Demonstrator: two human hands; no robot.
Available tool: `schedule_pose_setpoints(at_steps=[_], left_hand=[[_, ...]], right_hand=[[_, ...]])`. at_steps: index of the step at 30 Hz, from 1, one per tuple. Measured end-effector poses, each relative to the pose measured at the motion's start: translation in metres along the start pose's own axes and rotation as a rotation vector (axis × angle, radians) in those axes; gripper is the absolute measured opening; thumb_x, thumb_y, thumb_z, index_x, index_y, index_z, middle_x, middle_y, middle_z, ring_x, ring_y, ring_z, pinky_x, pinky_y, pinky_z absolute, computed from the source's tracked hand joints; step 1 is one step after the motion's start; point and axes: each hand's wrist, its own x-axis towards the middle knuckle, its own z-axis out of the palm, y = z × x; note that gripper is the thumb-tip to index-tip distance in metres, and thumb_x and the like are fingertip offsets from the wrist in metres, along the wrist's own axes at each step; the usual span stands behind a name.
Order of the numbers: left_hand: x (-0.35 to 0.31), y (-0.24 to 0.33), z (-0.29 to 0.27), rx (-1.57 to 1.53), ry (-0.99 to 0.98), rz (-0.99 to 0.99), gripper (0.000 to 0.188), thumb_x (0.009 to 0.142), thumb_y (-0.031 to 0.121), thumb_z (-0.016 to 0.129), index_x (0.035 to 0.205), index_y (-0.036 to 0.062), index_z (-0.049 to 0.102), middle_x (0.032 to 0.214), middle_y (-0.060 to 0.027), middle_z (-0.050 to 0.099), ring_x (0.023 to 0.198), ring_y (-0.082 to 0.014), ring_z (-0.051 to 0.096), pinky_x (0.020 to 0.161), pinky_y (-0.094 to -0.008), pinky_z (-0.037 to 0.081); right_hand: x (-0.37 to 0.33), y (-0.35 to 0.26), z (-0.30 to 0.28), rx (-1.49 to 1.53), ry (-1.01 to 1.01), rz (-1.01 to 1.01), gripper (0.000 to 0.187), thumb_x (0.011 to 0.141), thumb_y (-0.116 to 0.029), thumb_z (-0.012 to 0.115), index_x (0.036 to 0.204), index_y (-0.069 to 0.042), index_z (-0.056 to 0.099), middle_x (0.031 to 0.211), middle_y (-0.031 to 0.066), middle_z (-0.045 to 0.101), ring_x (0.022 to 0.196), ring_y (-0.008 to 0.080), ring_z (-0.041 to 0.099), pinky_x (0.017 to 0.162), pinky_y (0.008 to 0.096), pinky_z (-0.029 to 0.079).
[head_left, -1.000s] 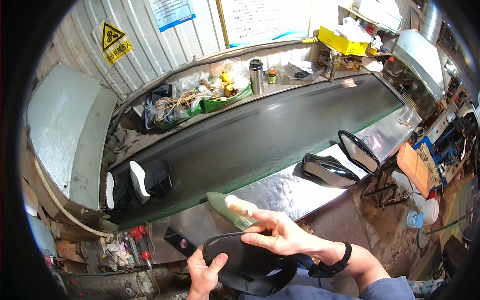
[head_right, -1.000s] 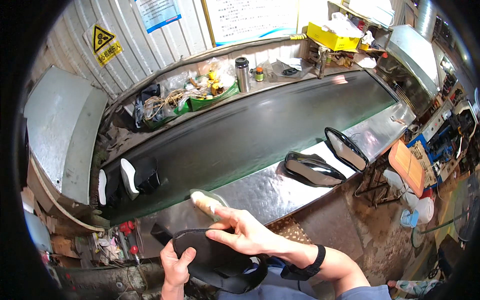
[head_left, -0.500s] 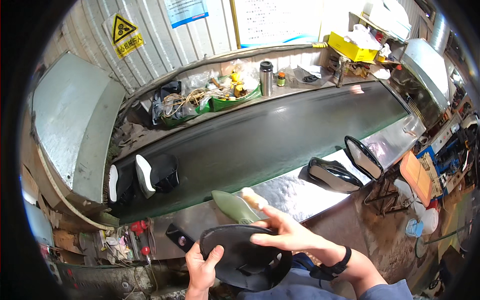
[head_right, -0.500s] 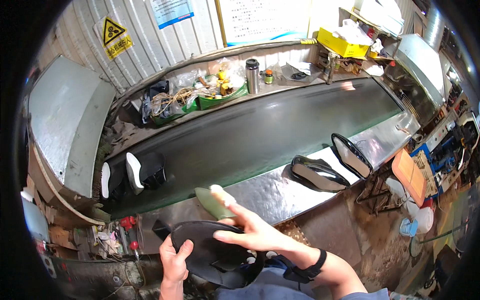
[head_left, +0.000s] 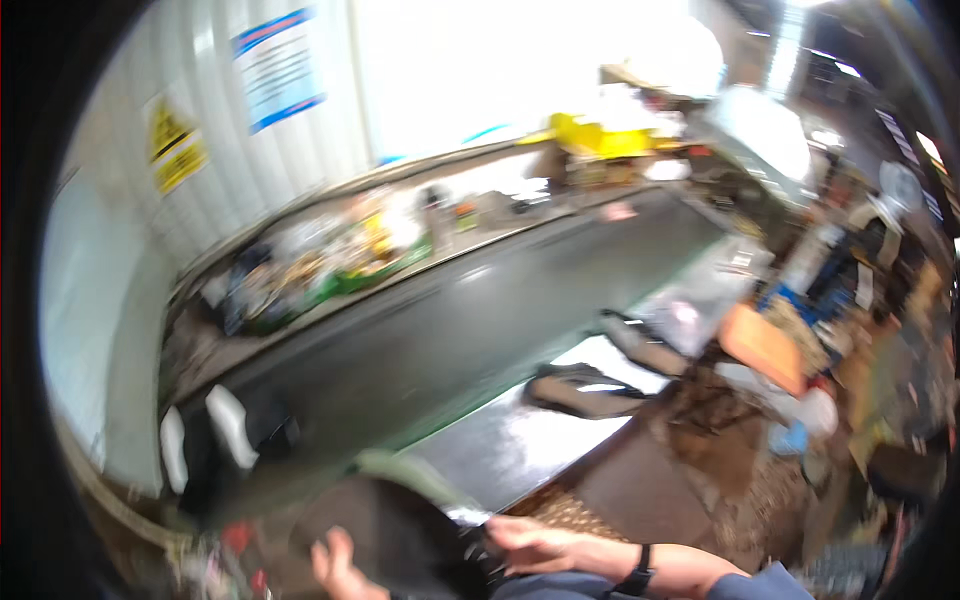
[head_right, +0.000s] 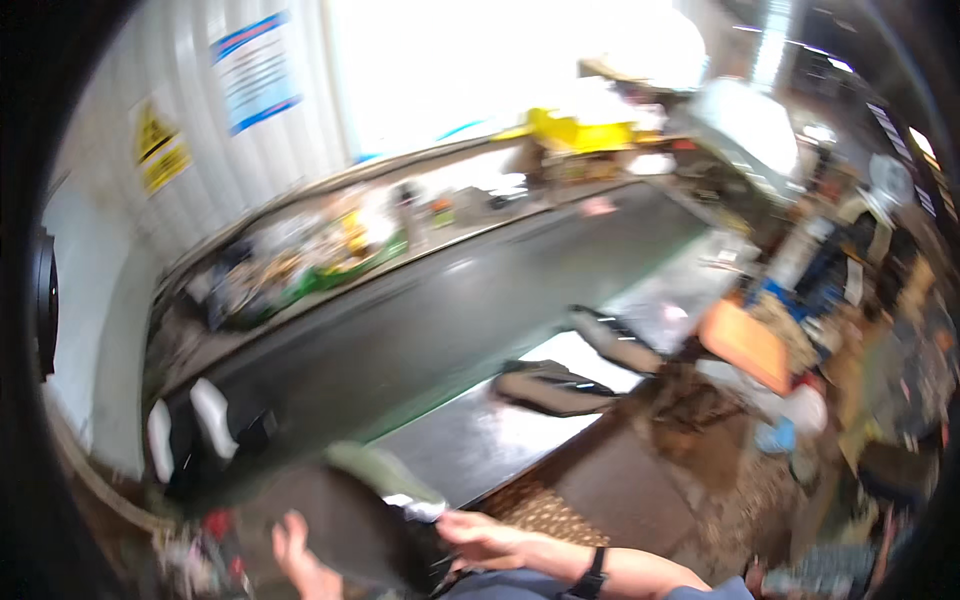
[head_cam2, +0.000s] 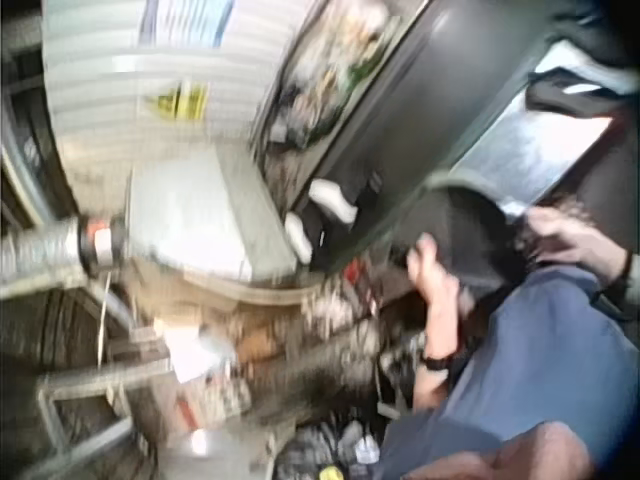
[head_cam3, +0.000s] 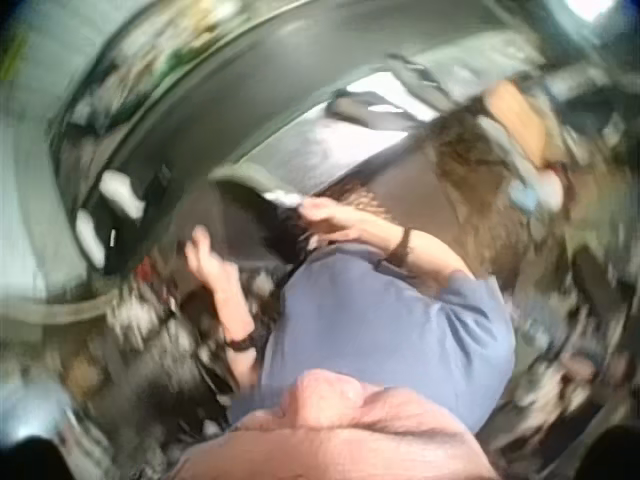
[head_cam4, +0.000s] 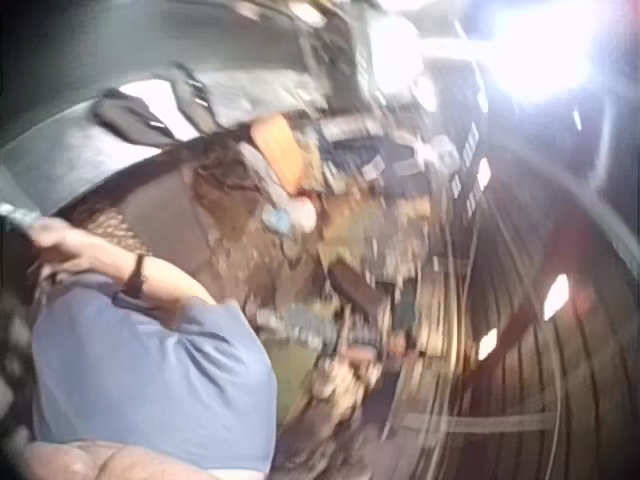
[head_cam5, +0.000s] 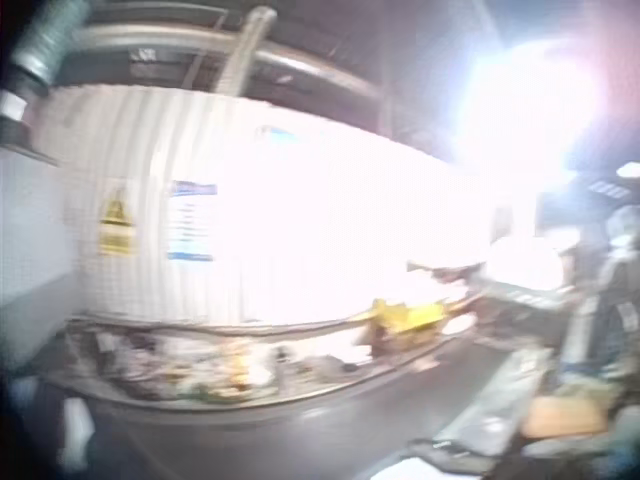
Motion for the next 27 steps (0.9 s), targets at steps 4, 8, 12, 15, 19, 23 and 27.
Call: schedule_pose_setpoints(at_steps=[4,8,12,15,19,23,27], left_hand=[[0.012,-0.003,0.006,0.149,0.104,0.019,0.048,0.096,0.024,0.064,0.130,-0.0079,0.054,0.132,-0.0254,0.056,0.112,-0.0353,0.060,0.097,-0.0480,0.052],[0.084,-0.062,-0.037,0.623,-0.520,0.078,0.066,0.104,0.047,0.040,0.146,-0.0030,0.039,0.148,-0.0186,0.047,0.133,-0.0362,0.045,0.115,-0.0507,0.034],[0.098,-0.051,-0.023,0.249,-0.439,-0.361,0.068,0.098,0.051,0.051,0.140,-0.0024,0.047,0.141,-0.0183,0.053,0.131,-0.0395,0.046,0.118,-0.0524,0.028],[0.143,-0.125,-0.016,0.581,-0.746,-0.210,0.064,0.095,0.049,0.056,0.137,0.0002,0.053,0.138,-0.0177,0.056,0.130,-0.0409,0.046,0.117,-0.0551,0.027],[0.131,-0.172,0.092,0.467,-1.089,-0.351,0.059,0.095,0.043,0.057,0.135,0.0001,0.053,0.135,-0.0173,0.057,0.127,-0.0392,0.049,0.114,-0.0530,0.030],[0.095,-0.194,0.168,0.362,-1.298,-0.494,0.054,0.095,0.038,0.058,0.133,-0.0001,0.054,0.132,-0.0168,0.058,0.124,-0.0374,0.051,0.111,-0.0510,0.033],[0.052,-0.199,0.207,0.266,-1.402,-0.636,0.049,0.095,0.032,0.059,0.132,-0.0002,0.055,0.129,-0.0164,0.059,0.121,-0.0357,0.053,0.108,-0.0490,0.037]], right_hand=[[0.008,-0.022,0.063,-0.445,0.064,-0.145,0.066,0.099,-0.036,0.063,0.154,-0.016,0.034,0.116,-0.0041,0.056,0.108,0.0048,0.050,0.085,0.0348,0.049],[-0.052,-0.065,0.140,-1.065,0.031,-0.367,0.087,0.092,-0.021,0.070,0.158,-0.005,0.017,0.158,0.0168,0.035,0.122,0.0420,0.056,0.108,0.0469,0.039],[-0.034,-0.024,0.066,-2.195,0.089,-0.952,0.078,0.090,-0.015,0.065,0.156,-0.006,0.024,0.116,0.0270,0.060,0.094,0.0438,0.064,0.105,0.0535,0.041],[0.009,0.011,-0.002,-2.259,0.094,-1.308,0.058,0.098,-0.014,0.056,0.150,-0.002,0.035,0.082,0.0204,0.062,0.077,0.0340,0.064,0.088,0.0460,0.049],[0.070,0.036,-0.049,-2.085,-0.112,-1.782,0.040,0.101,-0.016,0.050,0.141,-0.010,0.051,0.085,0.0201,0.068,0.076,0.0294,0.067,0.093,0.0599,0.045],[0.042,0.019,-0.050,-2.056,0.124,-1.577,0.039,0.101,-0.016,0.051,0.140,-0.010,0.052,0.085,0.0195,0.068,0.076,0.0298,0.067,0.092,0.0589,0.045],[0.031,0.017,-0.048,-1.876,0.277,-1.299,0.037,0.101,-0.017,0.051,0.137,-0.010,0.053,0.085,0.0188,0.068,0.076,0.0303,0.067,0.090,0.0576,0.046]])
